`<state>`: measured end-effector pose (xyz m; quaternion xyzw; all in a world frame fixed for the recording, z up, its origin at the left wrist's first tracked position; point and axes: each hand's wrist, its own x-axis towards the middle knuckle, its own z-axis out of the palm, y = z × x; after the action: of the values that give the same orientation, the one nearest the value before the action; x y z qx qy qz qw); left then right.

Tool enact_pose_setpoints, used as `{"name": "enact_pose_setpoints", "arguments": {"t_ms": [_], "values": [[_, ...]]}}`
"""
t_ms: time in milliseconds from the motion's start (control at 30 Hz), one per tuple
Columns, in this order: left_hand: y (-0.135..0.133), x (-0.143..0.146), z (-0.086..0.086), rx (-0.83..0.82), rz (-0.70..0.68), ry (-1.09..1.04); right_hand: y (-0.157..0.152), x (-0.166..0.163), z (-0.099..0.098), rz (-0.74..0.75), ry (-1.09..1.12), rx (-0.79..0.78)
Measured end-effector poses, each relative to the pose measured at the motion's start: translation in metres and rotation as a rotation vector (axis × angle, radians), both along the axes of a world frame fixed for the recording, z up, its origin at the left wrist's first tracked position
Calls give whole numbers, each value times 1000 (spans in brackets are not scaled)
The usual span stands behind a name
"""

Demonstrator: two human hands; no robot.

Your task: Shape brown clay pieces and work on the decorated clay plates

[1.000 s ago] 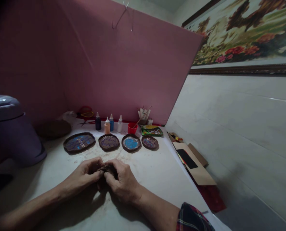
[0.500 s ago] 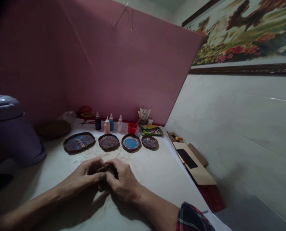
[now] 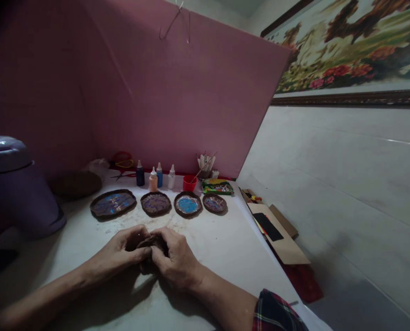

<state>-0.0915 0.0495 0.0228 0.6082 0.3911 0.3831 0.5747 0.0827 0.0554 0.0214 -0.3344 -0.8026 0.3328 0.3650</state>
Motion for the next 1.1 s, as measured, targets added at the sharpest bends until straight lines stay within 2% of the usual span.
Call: {"name": "enact_pose_setpoints", "arguments": {"t_ms": [333,600,1100], "values": [[1,-1,-4,-5,-26,-38,0,0,0,-11,-20,10],[0,0,-1,14,20,34,-1,0,1,8,-3,3],[0,1,0,7,-15,-1,-1,0,1,-5,-10,1]]}}
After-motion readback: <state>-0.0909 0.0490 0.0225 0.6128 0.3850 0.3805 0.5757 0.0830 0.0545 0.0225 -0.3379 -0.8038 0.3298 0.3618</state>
